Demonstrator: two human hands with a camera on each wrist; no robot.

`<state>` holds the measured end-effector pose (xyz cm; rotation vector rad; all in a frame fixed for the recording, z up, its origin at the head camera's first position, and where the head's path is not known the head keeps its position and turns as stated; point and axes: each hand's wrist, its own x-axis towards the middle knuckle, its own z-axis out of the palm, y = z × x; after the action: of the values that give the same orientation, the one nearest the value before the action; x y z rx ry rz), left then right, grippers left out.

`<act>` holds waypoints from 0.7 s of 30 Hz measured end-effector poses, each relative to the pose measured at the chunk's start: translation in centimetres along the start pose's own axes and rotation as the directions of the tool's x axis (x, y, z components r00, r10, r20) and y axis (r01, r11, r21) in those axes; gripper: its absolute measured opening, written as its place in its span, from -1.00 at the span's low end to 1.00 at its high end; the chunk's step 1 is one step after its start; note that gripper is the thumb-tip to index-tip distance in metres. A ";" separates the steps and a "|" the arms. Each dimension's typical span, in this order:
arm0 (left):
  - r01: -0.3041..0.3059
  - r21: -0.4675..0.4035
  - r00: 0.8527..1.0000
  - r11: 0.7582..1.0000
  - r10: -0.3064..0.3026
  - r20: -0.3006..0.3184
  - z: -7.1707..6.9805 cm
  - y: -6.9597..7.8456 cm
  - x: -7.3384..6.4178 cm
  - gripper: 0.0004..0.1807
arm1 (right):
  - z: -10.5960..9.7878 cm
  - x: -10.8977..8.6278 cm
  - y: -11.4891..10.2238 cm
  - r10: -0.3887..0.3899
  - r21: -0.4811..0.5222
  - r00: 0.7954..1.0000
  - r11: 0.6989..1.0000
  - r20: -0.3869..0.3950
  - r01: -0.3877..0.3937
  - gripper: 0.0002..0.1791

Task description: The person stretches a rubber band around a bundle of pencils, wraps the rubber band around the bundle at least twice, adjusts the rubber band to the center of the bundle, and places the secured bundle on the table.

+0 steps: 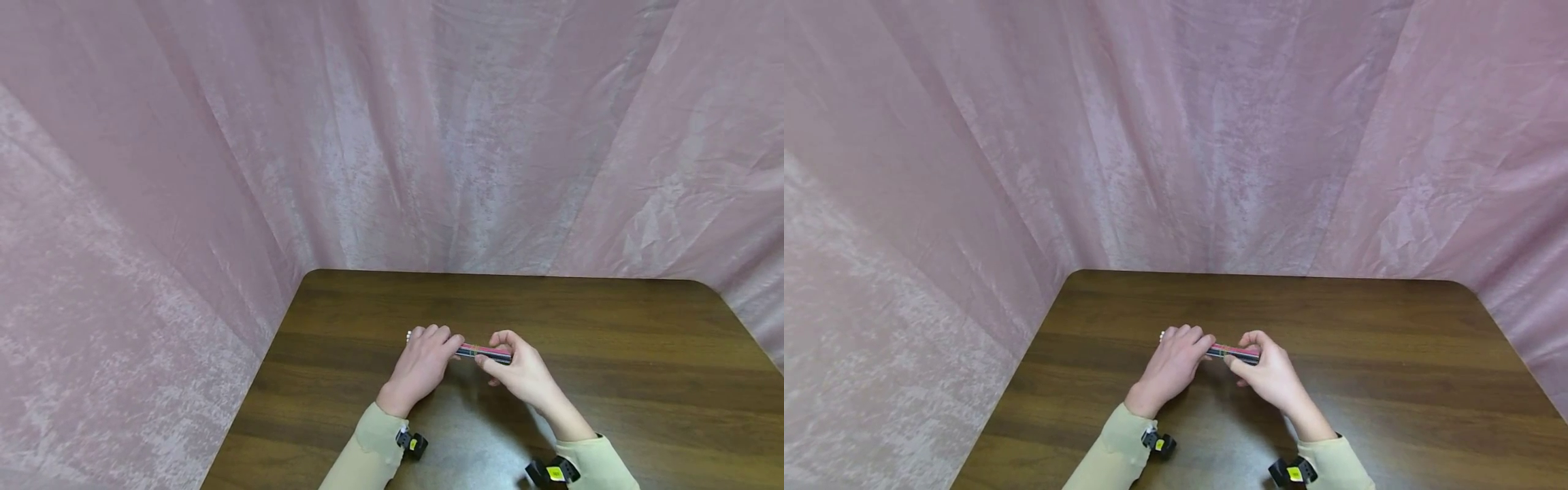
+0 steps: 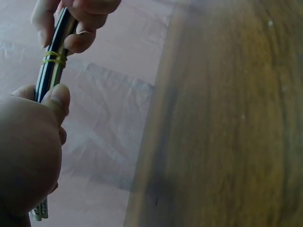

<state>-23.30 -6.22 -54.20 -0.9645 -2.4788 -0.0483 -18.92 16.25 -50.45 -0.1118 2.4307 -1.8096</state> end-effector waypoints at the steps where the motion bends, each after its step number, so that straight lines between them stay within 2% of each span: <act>1: 0.003 -0.003 1.000 1.000 -0.003 -0.002 0.0 0.0 0.0 -0.79 | 0.0 0.0 0.1 -0.009 -0.014 1.000 1.000 0.008 0.009 -0.55; 4: 0.012 0.002 1.000 1.000 -0.012 0.001 -0.1 0.0 0.0 -0.78 | -0.1 0.1 0.4 -0.054 -0.092 0.998 0.994 0.022 0.056 -0.54; 6: 0.009 0.002 1.000 1.000 -0.009 0.010 -0.1 0.1 0.0 -0.78 | -0.1 0.2 0.6 -0.102 -0.190 0.995 0.976 0.021 0.104 -0.53; 8: -0.002 -0.001 1.000 1.000 0.002 0.026 -0.2 0.2 0.1 -0.76 | -0.2 0.3 0.8 -0.163 -0.301 0.986 0.940 0.024 0.162 -0.56; 12: -0.011 -0.032 0.999 0.999 0.012 0.053 -0.4 0.3 0.3 -0.69 | -0.6 0.4 1.0 -0.289 -0.492 0.957 0.828 0.034 0.268 -0.75; 15: 0.000 -0.048 0.998 0.999 0.003 0.067 -0.7 0.2 0.4 -0.64 | -1.2 0.4 0.9 -0.343 -0.553 0.938 0.772 0.051 0.312 -0.84; 21: 0.077 -0.017 0.995 0.997 -0.075 0.063 -1.2 -0.5 0.4 -0.60 | -2.8 0.6 0.3 -0.353 -0.582 0.932 0.742 0.082 0.332 -0.85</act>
<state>-23.39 -6.54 -52.91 -0.8920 -2.5758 -0.0687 -19.86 18.96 -49.95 -0.6246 3.0704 -1.0620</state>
